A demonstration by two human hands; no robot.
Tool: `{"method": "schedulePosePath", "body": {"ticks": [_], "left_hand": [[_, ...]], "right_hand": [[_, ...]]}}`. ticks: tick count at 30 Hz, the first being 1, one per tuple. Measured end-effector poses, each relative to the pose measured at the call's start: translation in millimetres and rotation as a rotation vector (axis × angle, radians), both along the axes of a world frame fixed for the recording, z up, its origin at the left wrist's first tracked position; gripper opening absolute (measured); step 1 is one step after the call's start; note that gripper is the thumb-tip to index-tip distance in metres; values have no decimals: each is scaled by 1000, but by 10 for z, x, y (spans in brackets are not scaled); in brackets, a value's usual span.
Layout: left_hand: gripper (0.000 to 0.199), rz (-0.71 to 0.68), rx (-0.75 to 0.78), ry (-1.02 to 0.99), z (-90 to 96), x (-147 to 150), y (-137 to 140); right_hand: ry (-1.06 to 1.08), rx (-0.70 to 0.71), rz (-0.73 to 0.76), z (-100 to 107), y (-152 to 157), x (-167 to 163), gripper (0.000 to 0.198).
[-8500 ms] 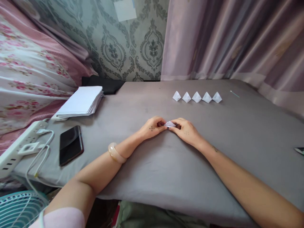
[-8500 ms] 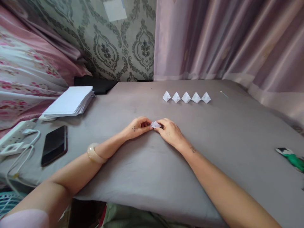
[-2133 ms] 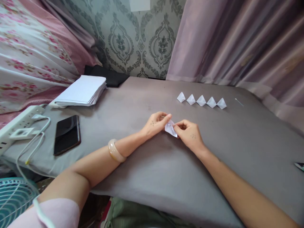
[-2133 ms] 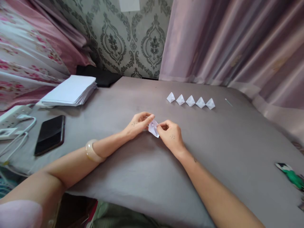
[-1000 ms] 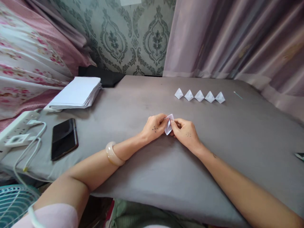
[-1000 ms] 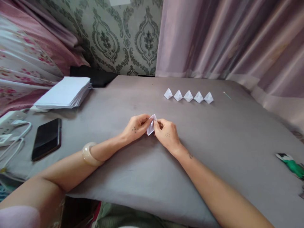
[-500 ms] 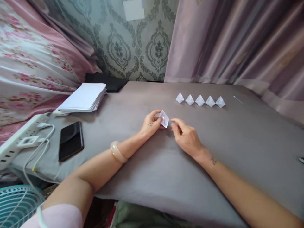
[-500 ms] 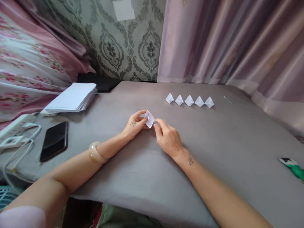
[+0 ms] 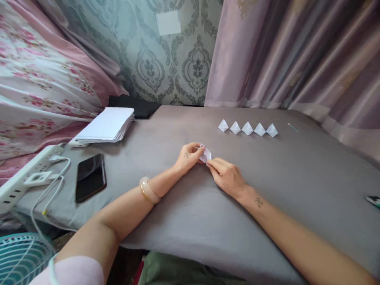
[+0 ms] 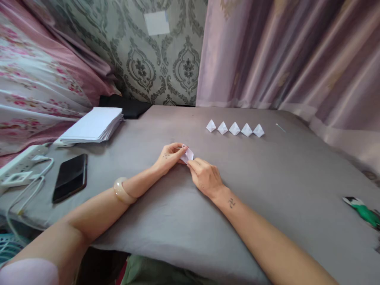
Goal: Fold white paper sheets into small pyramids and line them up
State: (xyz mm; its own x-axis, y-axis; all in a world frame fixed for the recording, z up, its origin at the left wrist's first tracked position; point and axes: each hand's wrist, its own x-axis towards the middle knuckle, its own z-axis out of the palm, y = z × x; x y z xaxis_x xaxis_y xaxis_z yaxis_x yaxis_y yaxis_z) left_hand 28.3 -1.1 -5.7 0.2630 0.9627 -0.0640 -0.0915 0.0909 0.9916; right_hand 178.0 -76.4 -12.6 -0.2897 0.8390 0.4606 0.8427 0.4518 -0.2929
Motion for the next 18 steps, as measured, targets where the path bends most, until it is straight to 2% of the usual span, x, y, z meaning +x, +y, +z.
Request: {"method": "schedulePosePath", "body": {"ticks": [7,12,15,18], "left_hand": [[18,10,64,-11,-122,-3,90],[20,46,69,75,-199,-19,177],[20,65,32,74,-197,-36,235],[19,100,-54,12,-120,-67,292]], "right_hand": [[5,59,24,-56,25,7,27],[-111,52,39,-60,49,-18,29],[-150,11,77,-15,97,-42,29],[-160,-26,55,44,234,-42,31]]}}
